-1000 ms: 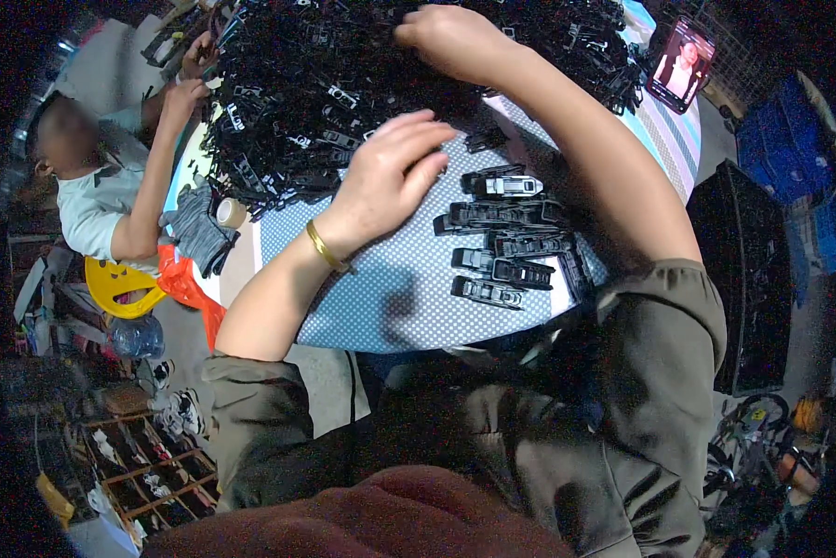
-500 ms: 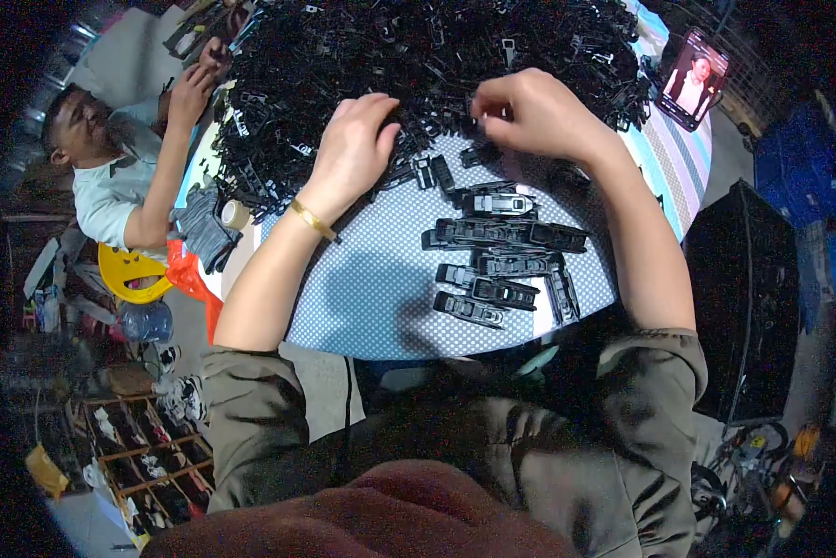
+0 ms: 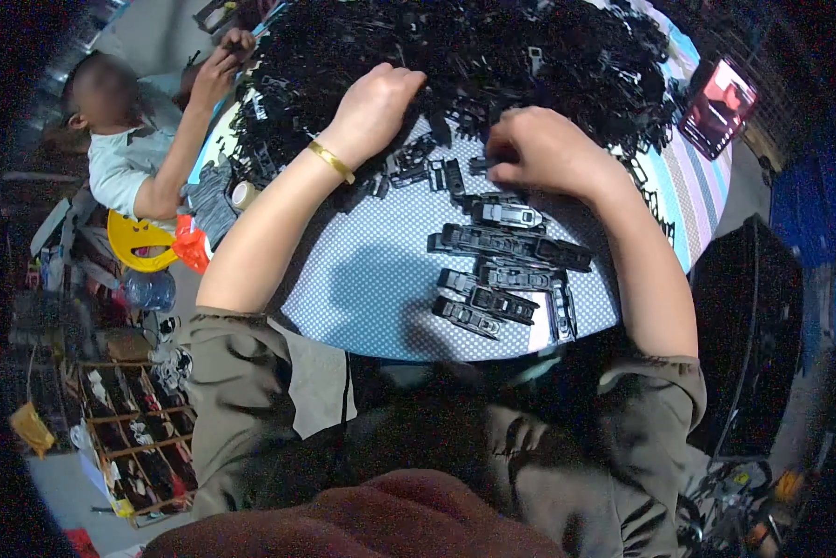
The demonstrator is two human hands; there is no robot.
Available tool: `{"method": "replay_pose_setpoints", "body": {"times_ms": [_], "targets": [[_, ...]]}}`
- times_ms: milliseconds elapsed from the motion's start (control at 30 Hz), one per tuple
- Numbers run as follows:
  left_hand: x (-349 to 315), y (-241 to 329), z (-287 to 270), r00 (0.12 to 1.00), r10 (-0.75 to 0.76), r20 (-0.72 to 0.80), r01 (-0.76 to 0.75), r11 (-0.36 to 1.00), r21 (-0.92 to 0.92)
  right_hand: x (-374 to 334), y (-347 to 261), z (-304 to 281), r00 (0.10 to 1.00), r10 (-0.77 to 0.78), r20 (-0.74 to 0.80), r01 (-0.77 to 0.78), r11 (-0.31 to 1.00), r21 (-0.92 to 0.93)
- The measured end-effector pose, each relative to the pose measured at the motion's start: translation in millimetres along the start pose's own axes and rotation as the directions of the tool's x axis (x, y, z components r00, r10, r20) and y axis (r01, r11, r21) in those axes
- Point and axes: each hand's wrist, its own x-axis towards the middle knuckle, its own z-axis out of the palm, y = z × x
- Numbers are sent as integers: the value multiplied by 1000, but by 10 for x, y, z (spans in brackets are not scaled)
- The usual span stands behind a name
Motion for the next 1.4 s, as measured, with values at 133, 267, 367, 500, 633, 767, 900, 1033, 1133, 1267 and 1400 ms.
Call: {"method": "replay_pose_setpoints", "body": {"times_ms": [133,267,367,500,633,767,900,1033,1133,1267,1400], "targets": [[-89,-10,-92,931,-100,-351,12,970,-244,27,-8,65,997,-54,-60,53,999,-12],[-158,130,-231,820,-518,-243,188,645,-741,17,-54,48,992,-85,-89,81,995,-50],[-244,208,-159,824,-567,14,33,23,-999,20,-173,-40,990,123,-76,-110,982,151],[-332,366,-303,884,-346,315,256,-206,-944,47,-172,-24,949,65,-309,24,961,274],[-446,473,-340,933,-311,182,257,222,-940,63,-304,47,858,96,-504,142,900,413],[-485,486,-378,943,-283,177,280,379,-882,2,-312,-8,846,-28,-532,202,941,271],[-485,517,-220,956,-283,78,237,590,-772,-47,-291,-34,809,126,-574,139,908,395],[-465,591,-313,924,-314,217,300,245,-922,63,-326,45,812,-150,-565,326,918,225],[-445,585,-188,883,-401,243,256,-23,-967,74,-289,98,807,-110,-580,302,921,246],[-430,572,-235,871,-375,318,232,-255,-939,62,-222,92,790,-146,-595,309,934,181],[-463,548,-268,872,-265,411,249,-482,-840,74,-239,109,759,-174,-628,290,953,85]]}}
